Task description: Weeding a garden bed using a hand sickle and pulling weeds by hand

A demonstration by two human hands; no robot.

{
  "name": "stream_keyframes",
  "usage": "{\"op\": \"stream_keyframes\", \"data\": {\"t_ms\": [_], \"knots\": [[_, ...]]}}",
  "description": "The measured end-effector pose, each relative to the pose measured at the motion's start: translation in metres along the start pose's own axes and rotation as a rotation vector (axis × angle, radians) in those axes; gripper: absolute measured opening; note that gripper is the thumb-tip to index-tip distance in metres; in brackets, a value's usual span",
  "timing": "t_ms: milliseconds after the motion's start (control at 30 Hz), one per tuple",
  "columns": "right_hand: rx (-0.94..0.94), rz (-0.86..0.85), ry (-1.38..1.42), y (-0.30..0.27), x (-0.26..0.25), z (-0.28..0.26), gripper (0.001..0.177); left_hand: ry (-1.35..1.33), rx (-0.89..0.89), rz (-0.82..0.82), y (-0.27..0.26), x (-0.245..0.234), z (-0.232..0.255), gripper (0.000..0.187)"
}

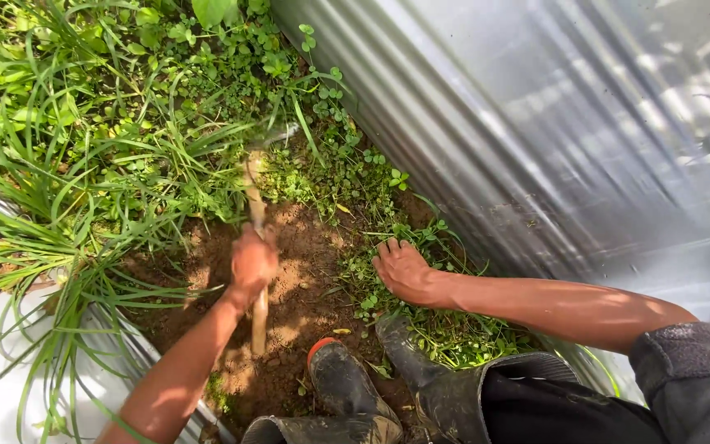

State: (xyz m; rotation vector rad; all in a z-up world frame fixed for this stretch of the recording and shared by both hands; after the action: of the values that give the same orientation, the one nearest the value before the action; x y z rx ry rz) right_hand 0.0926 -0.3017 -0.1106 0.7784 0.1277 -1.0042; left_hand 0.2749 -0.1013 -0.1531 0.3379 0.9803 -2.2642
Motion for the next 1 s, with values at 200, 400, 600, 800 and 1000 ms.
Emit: {"op": "stream_keyframes", "data": {"t_ms": [200, 400, 600, 800, 1000], "knots": [[-0.666, -0.680, 0.818, -0.017, 0.021, -0.034, 0.038, 0.326, -0.006, -0.068, -0.005, 0.008, 0.011, 0.030], [0.019, 0.016, 0.141, 0.011, -0.009, 0.008, 0.066, 0.365, -0.029, -0.012, 0.004, 0.026, -0.015, 0.030], [0.087, 0.035, 0.091, 0.021, -0.016, 0.016, 0.052, 0.310, -0.187, -0.159, -0.008, 0.044, -0.034, 0.038], [0.115, 0.053, 0.017, 0.052, -0.027, 0.030, 0.051, 0.095, -0.213, 0.132, 0.027, -0.020, -0.013, 0.033], [-0.166, 0.005, 0.288, 0.009, -0.018, 0.006, 0.045, 0.140, -0.422, -0.194, -0.024, 0.012, 0.010, 0.069]]}}
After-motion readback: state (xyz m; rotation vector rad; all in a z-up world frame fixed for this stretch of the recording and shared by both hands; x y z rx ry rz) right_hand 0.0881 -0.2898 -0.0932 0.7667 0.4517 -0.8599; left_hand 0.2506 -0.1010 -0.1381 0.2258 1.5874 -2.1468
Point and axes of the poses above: each hand's wrist, its own y-axis towards the middle knuckle, its own x-axis out of the palm, z = x × y, the point moved 9 cm from there along y, towards the middle knuckle, and after that the axes turned 2 degrees about -y, right-handed, at the moved point
